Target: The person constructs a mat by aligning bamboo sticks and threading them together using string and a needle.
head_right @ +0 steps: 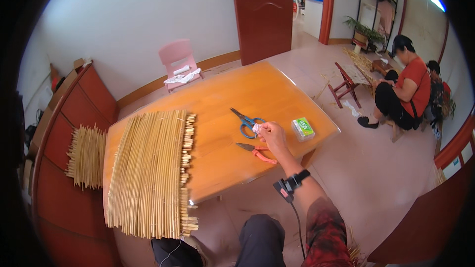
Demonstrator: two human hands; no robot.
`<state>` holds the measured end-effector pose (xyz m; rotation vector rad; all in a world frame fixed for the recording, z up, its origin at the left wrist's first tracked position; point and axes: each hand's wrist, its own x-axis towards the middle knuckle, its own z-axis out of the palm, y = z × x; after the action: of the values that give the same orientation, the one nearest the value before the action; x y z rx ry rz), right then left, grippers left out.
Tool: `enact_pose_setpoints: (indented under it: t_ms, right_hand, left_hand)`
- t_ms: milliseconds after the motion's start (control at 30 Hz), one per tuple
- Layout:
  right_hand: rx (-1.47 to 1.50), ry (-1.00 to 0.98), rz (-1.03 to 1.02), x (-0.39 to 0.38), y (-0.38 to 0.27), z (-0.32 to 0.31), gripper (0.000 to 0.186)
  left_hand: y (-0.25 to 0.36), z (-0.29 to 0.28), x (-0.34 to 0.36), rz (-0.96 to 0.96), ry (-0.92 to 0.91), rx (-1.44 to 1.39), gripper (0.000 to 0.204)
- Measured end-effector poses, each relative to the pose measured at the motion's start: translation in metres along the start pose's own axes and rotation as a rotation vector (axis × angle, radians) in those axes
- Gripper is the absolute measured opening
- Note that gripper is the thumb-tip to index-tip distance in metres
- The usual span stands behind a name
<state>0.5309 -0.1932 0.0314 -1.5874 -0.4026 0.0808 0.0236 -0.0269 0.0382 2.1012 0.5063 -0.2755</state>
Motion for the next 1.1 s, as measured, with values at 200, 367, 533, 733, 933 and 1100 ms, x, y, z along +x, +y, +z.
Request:
enact_pose_setpoints:
  t_ms: [200, 367, 533, 733, 933, 1100]
  right_hand:
    - [-0.160, 0.009, 0.196, 0.002, 0.003, 0.020, 0.019]
    - [-0.052, -0.144, 0.116, -0.062, -0.087, 0.028, 0.014]
    - [0.084, -0.886, -0.045, -0.194, -0.160, 0.082, 0.003]
    - [0.364, -1.386, 0.071, -0.298, -0.165, 0.164, 0.005]
    - [0.508, -1.508, 0.178, -0.323, -0.172, 0.191, 0.005]
    - [0.402, -1.516, 0.319, -0.315, -0.185, 0.190, 0.006]
  left_hand:
    - [0.004, -0.011, -0.019, 0.139, 0.151, -0.055, 0.017]
    - [0.002, -0.024, -0.031, 0.108, 0.136, -0.084, 0.014]
    - [0.035, -0.047, -0.027, 0.349, 0.246, -0.057, 0.013]
    - [0.040, -0.056, -0.062, 0.338, 0.397, -0.133, 0.010]
    - [0.051, -0.085, -0.102, 0.337, 0.452, -0.225, 0.016]
    - [0.064, -0.113, -0.121, 0.392, 0.567, -0.142, 0.015]
